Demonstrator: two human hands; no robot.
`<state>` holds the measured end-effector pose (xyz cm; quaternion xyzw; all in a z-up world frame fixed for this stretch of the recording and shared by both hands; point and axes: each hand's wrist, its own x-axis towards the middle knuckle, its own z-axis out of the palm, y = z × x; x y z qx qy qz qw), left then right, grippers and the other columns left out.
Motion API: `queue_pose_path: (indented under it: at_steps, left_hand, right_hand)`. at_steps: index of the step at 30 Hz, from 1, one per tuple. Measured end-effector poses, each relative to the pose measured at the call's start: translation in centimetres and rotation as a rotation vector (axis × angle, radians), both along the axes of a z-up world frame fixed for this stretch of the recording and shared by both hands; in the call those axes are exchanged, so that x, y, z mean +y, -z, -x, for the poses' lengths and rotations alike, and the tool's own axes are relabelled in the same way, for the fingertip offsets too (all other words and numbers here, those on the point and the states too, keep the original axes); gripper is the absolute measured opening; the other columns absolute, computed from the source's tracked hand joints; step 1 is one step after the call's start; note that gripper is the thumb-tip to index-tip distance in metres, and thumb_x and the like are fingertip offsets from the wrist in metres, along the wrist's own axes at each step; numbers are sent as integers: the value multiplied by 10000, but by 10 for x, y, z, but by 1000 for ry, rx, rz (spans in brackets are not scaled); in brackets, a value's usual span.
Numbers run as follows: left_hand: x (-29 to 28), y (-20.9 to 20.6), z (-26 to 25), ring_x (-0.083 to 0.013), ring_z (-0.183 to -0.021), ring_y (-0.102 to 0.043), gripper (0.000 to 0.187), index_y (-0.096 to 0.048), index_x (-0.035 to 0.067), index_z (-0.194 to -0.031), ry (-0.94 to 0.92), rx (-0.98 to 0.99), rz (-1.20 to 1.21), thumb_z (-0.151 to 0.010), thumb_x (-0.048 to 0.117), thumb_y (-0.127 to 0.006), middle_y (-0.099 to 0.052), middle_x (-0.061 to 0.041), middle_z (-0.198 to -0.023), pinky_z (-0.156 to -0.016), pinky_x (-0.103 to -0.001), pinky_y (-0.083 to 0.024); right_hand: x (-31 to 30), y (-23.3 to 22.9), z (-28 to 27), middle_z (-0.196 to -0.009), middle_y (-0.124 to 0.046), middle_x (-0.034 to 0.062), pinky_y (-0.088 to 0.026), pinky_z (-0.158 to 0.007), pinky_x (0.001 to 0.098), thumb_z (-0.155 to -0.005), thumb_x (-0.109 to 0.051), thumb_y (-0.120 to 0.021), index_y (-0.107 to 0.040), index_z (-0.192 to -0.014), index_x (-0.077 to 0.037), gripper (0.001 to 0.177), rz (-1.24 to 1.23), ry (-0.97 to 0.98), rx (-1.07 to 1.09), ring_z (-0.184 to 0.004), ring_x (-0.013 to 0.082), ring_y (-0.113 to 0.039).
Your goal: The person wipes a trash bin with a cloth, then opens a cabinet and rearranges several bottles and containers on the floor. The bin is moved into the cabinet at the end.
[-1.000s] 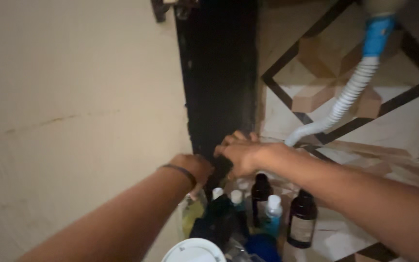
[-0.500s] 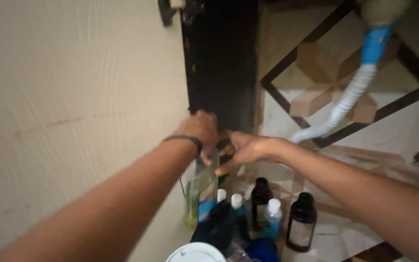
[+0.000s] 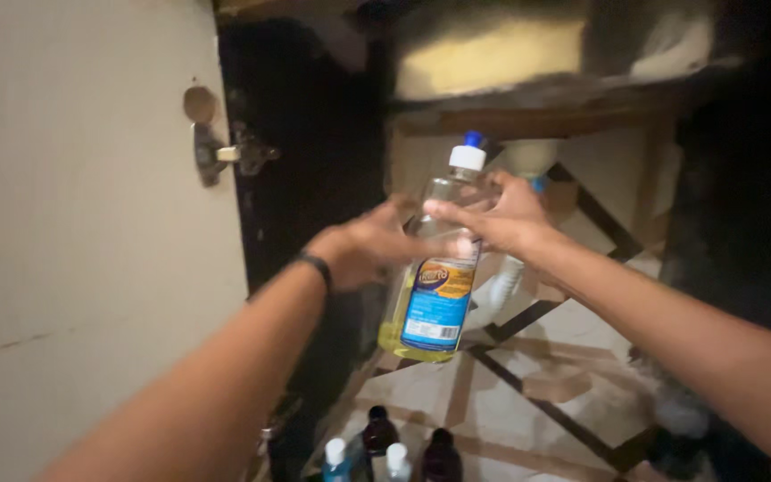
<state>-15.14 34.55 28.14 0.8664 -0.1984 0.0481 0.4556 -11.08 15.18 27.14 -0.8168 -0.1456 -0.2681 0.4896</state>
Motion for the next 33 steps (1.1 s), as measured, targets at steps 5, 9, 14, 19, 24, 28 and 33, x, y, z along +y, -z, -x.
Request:
queue_pose_path:
  at_steps: [5, 9, 14, 19, 24, 28, 33]
  left_hand:
    - [-54, 14, 3, -221, -1022, -767, 926, -514, 100, -1342, 74, -18, 156, -538, 338, -908, -753, -112, -1155, -902, -374, -639]
    - [-73, 21, -1, -153, -931, -735, 674, -593, 52, -1274, 573, 318, 210, -722, 331, -861, -739, -90, -1100, -854, -322, -621]
    - [-89, 31, -1, -158, -695, -724, 557, -685, 9, -1147, 624, 629, 279, -895, 502, -750, -762, -106, -925, -643, -320, -603]
    - [-105, 32, 4, -235, -724, -754, 662, -668, 18, -1116, 764, 646, 476, -866, 630, -709, -739, -146, -875, -700, -389, -642]
    - [-123, 34, 4, -222, -831, -743, 646, -603, 64, -1187, 642, 426, 359, -824, 589, -704, -724, -133, -987, -747, -383, -647]
    - [-133, 37, -1, -180, -863, -714, 724, -622, 2, -1218, 589, 303, 283, -820, 595, -737, -711, -115, -1018, -755, -323, -626]
    - [-144, 47, -13, -177, -925, -733, 854, -592, -10, -1273, 393, 130, 110, -743, 631, -783, -710, -148, -1079, -779, -316, -607]
  right_hand:
    - [-47, -30, 13, -1003, -778, 120, -576, -845, 339, -875, -567, -725, -675, -1179, -27, 622, -99, -33, 15, -914, 193, -734]
    - [-87, -65, 26, -1028, -722, 76, -605, -896, 380, -904, -251, -682, -612, -1121, -117, 265, -369, -334, 40, -970, 189, -720]
    - [-117, -77, 45, -1020, -762, 103, -574, -960, 394, -815, 83, -556, -678, -1054, -45, 297, -343, -689, 38, -965, 229, -754]
    - [-123, -73, 41, -884, -709, 84, -637, -778, 345, -805, 161, -532, -684, -1015, -29, 322, -513, -790, 60, -765, 197, -704]
    - [-123, -77, 26, -700, -561, -2, -383, -436, 214, -773, 222, -416, -651, -925, -32, 378, -553, -597, 10, -540, 61, -460]
    - [-131, -68, 22, -680, -552, -4, -367, -445, 211, -875, 167, -476, -653, -903, -31, 267, -556, -419, 51, -536, 61, -449]
    - [-141, -49, 19, -746, -678, 19, -496, -506, 235, -878, 40, -643, -696, -964, -75, 153, -296, -72, 72, -580, 73, -561]
